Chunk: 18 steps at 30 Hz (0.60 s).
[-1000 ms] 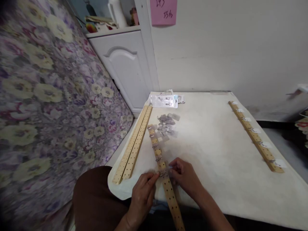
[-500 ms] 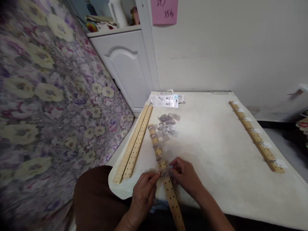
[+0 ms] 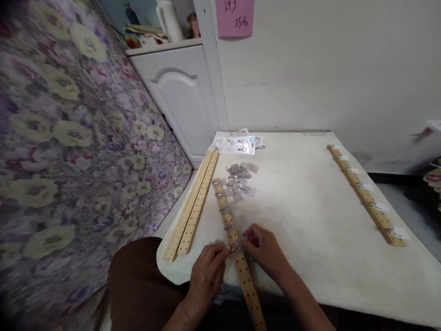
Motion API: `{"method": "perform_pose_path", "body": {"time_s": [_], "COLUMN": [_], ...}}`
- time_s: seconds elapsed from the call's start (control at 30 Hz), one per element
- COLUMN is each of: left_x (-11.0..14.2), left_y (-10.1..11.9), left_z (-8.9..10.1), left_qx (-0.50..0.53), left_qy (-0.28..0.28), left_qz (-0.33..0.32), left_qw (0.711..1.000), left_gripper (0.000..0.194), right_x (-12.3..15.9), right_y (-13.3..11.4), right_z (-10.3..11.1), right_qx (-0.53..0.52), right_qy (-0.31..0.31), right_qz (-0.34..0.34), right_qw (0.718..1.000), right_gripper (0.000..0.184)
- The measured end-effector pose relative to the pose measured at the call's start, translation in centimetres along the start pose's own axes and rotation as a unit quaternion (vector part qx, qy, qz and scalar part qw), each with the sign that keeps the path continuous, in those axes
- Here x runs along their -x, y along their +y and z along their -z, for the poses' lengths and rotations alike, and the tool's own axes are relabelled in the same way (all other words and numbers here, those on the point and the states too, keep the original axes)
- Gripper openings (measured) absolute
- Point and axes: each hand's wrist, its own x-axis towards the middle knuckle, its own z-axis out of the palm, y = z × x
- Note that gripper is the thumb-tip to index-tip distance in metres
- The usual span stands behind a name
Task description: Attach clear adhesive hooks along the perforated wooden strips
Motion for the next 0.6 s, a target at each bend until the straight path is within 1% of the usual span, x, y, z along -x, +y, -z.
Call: {"method": "perform_pose_path", "body": {"time_s": [0.13,0.23,0.33,0.43,0.6], "left_x": [-0.26,-0.17,0.08,0.29,0.41], "left_y": [0.22,0.28,0.16,-0.01,-0.13], "left_z": [0.19,0.15,-0.02,-0.16,-0.24], "left_qx": [-0.008,-0.014,-0.007,0.016,0.058], "left_qy": [-0.012,-0.018,-0.008,0.006,0.017], "left_qz": [0.007,0.016,0.021,0.025,0.033], "left_qw": [1.0,1.0,1.0,1.0,0.998], "left_gripper": [0.035,0.033,0.034,0.038,0.04], "right_x": [-0.18,-0.13,0.01,0.2,0.44], "right_y": [0.44,0.58,0.5,0.22,0.23], "right_z": [-0.12,-0.14,-0.05,0.1,0.26], "right_qx": [-0.022,-0.016,0.009,0.016,-0.044], "right_qy": [-0.015,-0.012,-0.002,0.005,0.031], "right_qz": [-0.014,0.003,0.024,0.026,0.02], "right_qw": [1.0,1.0,1.0,1.0,0.998], "right_gripper": [0.006,0.006,0.007,0.01,0.015]}}
